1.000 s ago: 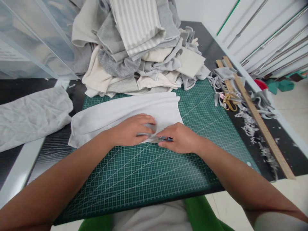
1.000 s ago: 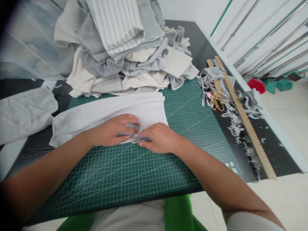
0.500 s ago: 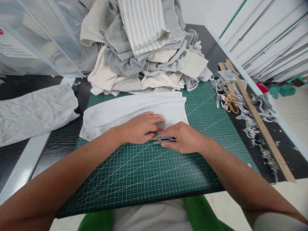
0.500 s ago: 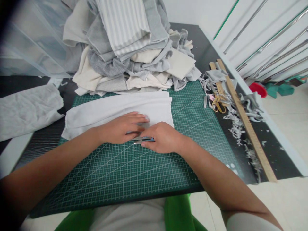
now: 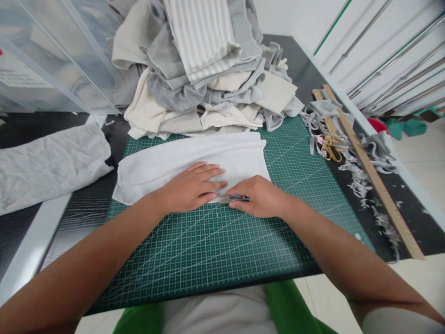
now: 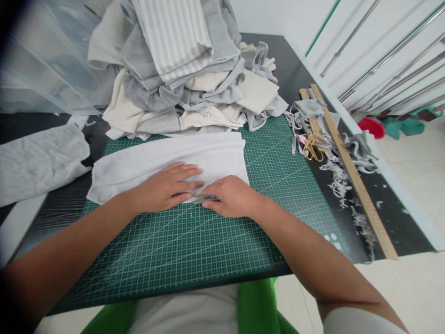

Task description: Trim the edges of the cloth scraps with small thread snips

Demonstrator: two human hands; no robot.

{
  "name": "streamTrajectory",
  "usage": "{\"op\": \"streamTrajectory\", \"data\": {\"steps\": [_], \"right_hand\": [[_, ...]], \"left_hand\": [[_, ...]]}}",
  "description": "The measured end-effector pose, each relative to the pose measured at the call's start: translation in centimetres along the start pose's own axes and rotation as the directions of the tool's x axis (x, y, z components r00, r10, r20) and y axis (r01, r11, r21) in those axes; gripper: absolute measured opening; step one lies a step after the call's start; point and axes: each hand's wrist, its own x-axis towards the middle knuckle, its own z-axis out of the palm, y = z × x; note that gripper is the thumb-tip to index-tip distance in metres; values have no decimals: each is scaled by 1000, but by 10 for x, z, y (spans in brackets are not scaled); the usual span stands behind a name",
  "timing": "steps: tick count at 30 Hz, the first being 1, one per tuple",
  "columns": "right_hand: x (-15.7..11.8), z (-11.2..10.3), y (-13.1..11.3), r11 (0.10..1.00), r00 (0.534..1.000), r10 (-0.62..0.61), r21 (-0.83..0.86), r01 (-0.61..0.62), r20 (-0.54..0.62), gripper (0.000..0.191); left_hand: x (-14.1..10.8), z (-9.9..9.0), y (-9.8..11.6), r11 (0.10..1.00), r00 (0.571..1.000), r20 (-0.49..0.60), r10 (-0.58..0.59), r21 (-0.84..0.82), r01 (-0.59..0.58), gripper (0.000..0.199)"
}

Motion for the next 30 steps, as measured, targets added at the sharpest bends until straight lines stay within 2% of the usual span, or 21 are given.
{"op": "streamTrajectory", "data": {"steps": [17,30], "right_hand": [[-1,3,-4,984,1000,-14,-177,17,19,26],[0,6,-2,985,1000,-29,-172,27,-8,24]], "left_hand": [[1,-1,-1,1000,1000,-8,6,-17,-6,37],[1,-1,-2,999,1000,-26,8,-36,-9,37]]}}
